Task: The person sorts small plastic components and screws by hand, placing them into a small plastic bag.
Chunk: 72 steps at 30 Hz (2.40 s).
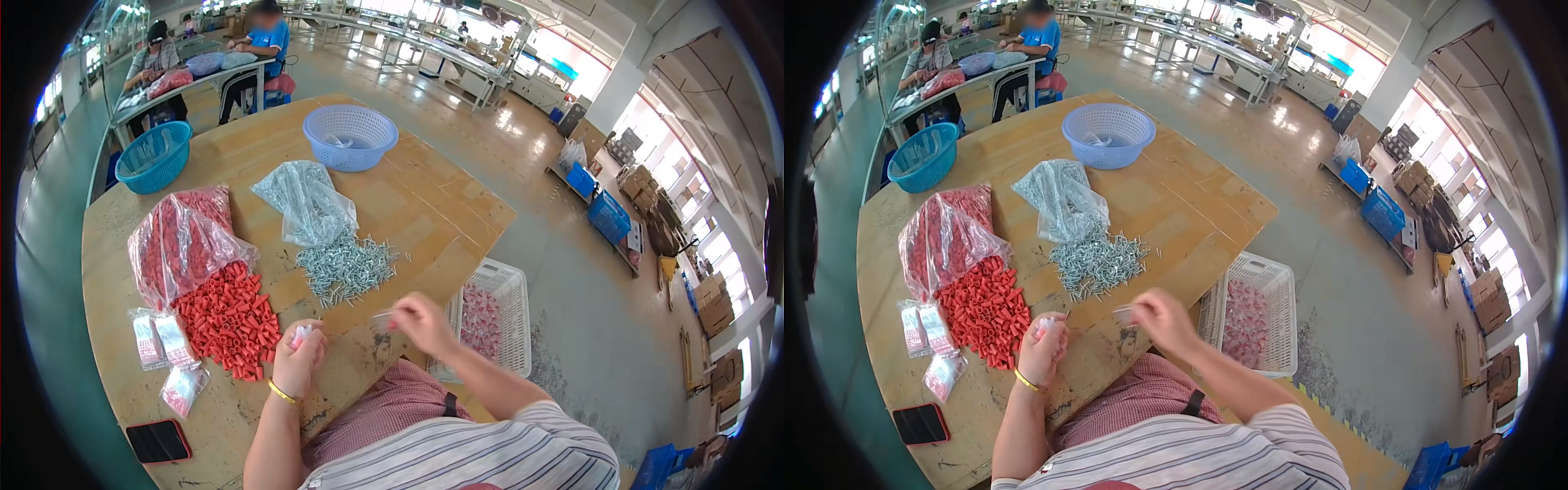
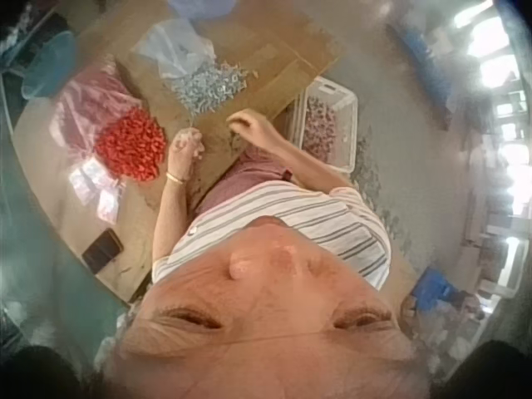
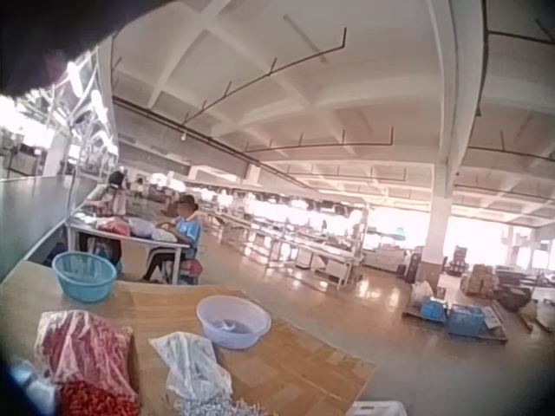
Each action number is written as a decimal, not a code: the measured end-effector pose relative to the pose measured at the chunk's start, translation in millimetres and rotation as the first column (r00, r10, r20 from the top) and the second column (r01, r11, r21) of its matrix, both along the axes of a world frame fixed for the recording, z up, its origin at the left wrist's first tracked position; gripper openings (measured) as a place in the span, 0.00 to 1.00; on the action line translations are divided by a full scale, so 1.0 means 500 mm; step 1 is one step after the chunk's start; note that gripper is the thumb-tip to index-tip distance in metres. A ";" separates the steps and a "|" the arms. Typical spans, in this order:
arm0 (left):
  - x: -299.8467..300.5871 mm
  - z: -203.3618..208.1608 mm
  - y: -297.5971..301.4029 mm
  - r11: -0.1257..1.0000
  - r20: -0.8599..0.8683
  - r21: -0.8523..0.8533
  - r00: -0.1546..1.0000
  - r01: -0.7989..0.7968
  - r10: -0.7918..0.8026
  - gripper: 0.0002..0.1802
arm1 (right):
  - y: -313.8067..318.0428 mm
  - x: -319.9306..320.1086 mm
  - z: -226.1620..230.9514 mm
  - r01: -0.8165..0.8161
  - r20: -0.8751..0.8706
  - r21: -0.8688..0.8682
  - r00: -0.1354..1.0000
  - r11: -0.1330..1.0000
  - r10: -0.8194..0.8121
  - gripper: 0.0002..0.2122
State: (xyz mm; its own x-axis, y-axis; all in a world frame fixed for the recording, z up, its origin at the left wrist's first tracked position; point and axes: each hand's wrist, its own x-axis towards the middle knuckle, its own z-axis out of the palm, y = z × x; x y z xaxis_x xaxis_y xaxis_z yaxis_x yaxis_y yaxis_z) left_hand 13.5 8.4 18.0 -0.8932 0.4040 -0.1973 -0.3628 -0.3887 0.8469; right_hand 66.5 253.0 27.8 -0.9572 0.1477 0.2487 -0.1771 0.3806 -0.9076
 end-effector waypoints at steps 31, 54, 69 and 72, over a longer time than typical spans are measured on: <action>0.008 -0.026 0.010 0.971 0.014 -0.238 0.999 -0.036 0.041 0.10 | -0.152 -0.050 -0.091 -0.288 -0.031 -0.229 0.957 0.930 0.289 0.03; -0.030 -0.023 -0.004 0.975 -0.060 -0.216 0.996 0.053 -0.068 0.12 | -0.131 -0.071 -0.087 -0.157 0.052 -0.695 0.962 0.702 0.266 0.04; -0.023 -0.023 0.005 0.849 -0.325 -0.493 0.945 -0.188 0.021 0.09 | -0.166 -0.073 -0.063 -0.183 0.010 -0.509 0.976 0.841 0.219 0.02; -0.021 -0.018 0.001 0.837 -0.323 -0.534 0.944 -0.119 -0.072 0.09 | -0.155 -0.073 -0.070 -0.195 0.010 -0.410 0.976 0.891 0.218 0.03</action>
State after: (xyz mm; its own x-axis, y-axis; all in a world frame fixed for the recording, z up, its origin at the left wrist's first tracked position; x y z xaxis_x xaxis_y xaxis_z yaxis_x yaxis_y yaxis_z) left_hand 3.0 9.1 9.1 -0.9520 0.2951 -0.0816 -0.0348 0.1604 0.9864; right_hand 29.7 175.6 -7.2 -0.9874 0.0222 0.1568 -0.1579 -0.0610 -0.9856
